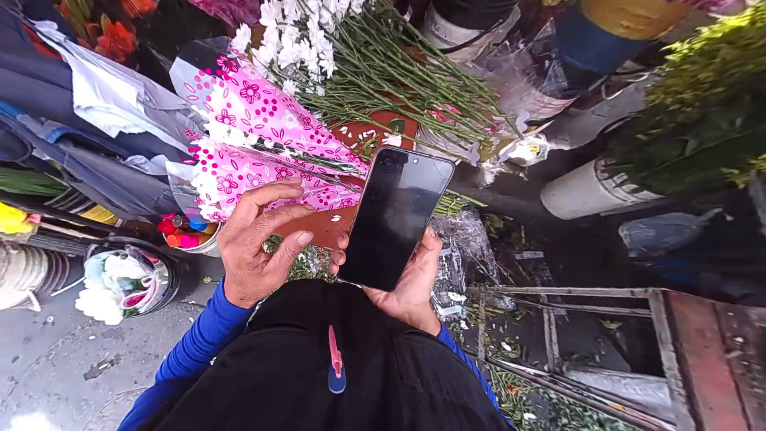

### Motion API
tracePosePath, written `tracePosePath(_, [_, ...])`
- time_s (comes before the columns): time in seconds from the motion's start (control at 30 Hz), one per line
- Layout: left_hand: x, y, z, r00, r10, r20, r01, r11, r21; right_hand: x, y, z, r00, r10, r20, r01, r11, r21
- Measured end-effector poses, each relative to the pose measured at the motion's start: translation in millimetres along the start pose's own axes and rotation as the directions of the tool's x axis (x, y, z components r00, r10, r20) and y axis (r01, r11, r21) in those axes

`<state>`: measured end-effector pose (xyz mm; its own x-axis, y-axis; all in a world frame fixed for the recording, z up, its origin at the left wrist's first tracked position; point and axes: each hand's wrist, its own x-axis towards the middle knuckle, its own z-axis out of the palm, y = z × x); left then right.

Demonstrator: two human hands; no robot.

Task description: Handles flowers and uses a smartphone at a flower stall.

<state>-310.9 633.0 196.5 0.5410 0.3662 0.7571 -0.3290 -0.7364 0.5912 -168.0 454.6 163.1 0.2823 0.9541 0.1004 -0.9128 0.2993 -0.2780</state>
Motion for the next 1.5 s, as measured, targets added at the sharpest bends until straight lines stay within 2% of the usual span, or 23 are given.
tracePosePath(0.17, [-3.2,7.2,-3.6,0.976,0.197,0.095,-0.205,0.975,0.090,0.4,-12.4,13.1,0.999,-0.038,-0.017,0.039,0.998,0.039])
tracePosePath(0.37, [-2.4,14.2,10.4,0.882,0.373,0.289,-0.439,0.873,0.213,-7.8,-13.4,22.3,0.985,-0.160,-0.067,0.162,0.987,0.015])
tracePosePath(0.43, [0.7,13.2,13.9,0.870,0.385,0.309,-0.462,0.856,0.232,-10.9,-12.2,22.3,0.982,-0.170,-0.079,0.172,0.985,0.023])
tracePosePath(0.57, [10.3,14.2,12.8,0.865,0.407,0.294,-0.477,0.849,0.228,-15.2,-14.5,24.7,0.986,-0.168,-0.014,0.168,0.986,0.004])
tracePosePath(0.73, [34.0,13.3,15.3,0.809,0.443,0.387,-0.543,0.815,0.202,-21.2,-14.1,30.4,0.982,-0.183,-0.052,0.183,0.983,0.002])
tracePosePath(0.97, [56.8,10.9,16.5,0.905,0.321,0.280,-0.405,0.852,0.333,-25.6,-17.8,28.3,0.996,-0.080,0.025,0.080,0.997,-0.002])
tracePosePath(1.17, [54.2,13.6,17.1,0.952,0.245,0.185,-0.291,0.911,0.291,-25.9,-18.6,20.6,0.992,-0.052,0.116,0.056,0.998,-0.037])
tracePosePath(1.27, [55.6,21.6,23.6,0.987,0.080,0.139,-0.083,0.996,0.014,-25.5,-17.8,13.1,0.987,-0.030,0.156,0.039,0.998,-0.052])
tracePosePath(1.3, [56.2,24.4,26.5,0.989,0.004,0.149,0.017,0.991,-0.135,-25.2,-16.9,10.3,0.985,-0.024,0.170,0.034,0.998,-0.057])
tracePosePath(1.37, [59.2,30.1,33.4,0.971,-0.119,0.209,0.194,0.901,-0.388,-23.3,-14.1,6.2,0.983,-0.017,0.185,0.029,0.998,-0.063])
tracePosePath(1.43, [64.3,35.8,40.4,0.956,-0.151,0.251,0.261,0.832,-0.491,-21.9,-10.7,3.4,0.983,-0.008,0.183,0.025,0.996,-0.089])
tracePosePath(1.5, [69.0,38.8,45.4,0.955,-0.150,0.257,0.263,0.826,-0.498,-20.1,-7.9,1.3,0.982,-0.004,0.186,0.025,0.993,-0.114])
